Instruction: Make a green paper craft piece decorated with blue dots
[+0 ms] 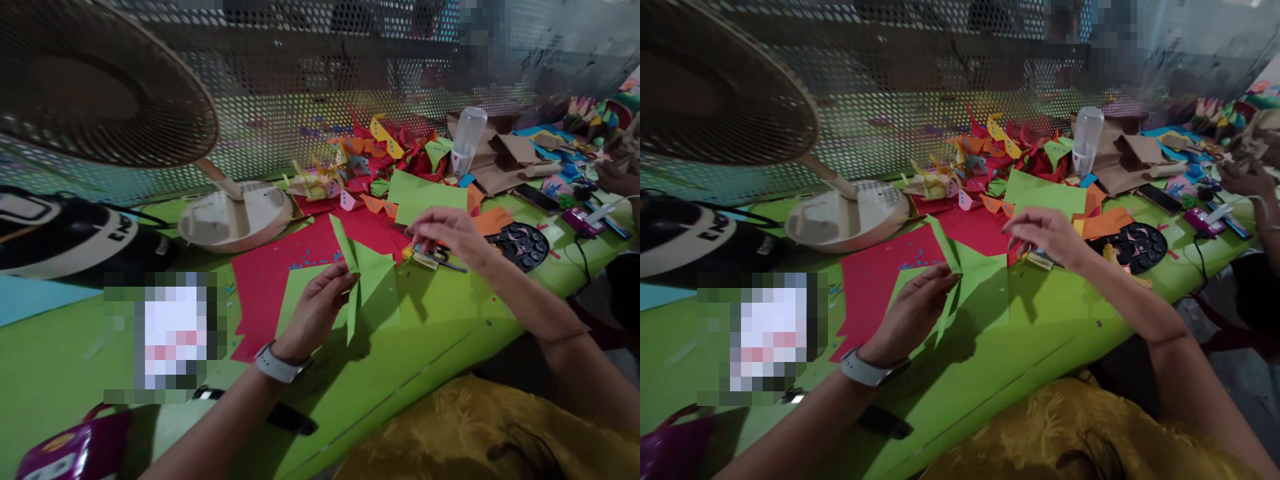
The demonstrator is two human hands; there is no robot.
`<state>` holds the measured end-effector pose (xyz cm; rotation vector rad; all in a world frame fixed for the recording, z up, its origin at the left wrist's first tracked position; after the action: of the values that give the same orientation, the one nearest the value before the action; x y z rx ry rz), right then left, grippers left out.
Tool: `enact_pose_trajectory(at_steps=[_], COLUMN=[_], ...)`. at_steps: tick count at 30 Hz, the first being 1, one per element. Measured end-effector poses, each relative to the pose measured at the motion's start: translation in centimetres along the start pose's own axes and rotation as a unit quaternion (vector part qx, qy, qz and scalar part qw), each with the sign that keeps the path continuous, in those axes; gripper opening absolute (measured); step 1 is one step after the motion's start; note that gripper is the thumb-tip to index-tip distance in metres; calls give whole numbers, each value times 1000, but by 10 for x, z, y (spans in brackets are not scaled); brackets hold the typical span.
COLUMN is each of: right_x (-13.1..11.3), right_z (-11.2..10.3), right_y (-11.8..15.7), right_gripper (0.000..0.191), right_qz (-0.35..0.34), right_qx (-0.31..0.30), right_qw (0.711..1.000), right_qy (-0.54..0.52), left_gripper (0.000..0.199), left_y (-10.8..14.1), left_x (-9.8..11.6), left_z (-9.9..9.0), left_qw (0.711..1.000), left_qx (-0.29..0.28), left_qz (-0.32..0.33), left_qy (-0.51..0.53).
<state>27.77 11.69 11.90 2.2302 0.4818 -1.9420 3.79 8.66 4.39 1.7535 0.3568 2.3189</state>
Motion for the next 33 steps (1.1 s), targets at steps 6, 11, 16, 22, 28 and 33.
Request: enact_pose_trajectory(at_steps=[6,11,16,22,28,33], right_x=[19,27,41,17,-17,6], right_z=[37,48,43,14,-70,-109], right_y=[6,11,13,7,53,121], right_gripper=[33,26,32,12,21,23], right_qz=[-2,-3,30,25,-3,77], right_qx=[-58,-77,-44,-54,119,54], right_qw=[970,981,996,998,976,914], right_qy=[236,181,69,22,181,395], left_gripper=[47,46,45,46,49,48], left_y=[7,10,6,1,0,-5], left_x=[-2,2,1,6,9,5], left_z=[0,-2,-5,-4,0,-1], left_qw=[996,987,984,990,991,989], left_qx=[-71,-105,-134,-86,-37,-4], left_qz=[18,37,-20,-71,-115,-145], left_qy=[-57,-118,-114,-90,-54,-21])
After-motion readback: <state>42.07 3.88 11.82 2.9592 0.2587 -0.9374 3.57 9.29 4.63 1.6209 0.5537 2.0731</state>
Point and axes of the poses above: each hand's wrist, its own y-axis away from the middle knuckle, its own z-axis out of the palm, x = y × z, the point moved 1 cm from there along -y, towards the middle knuckle, and after that the axes turned 2 degrees about y, right-handed, at the moved point
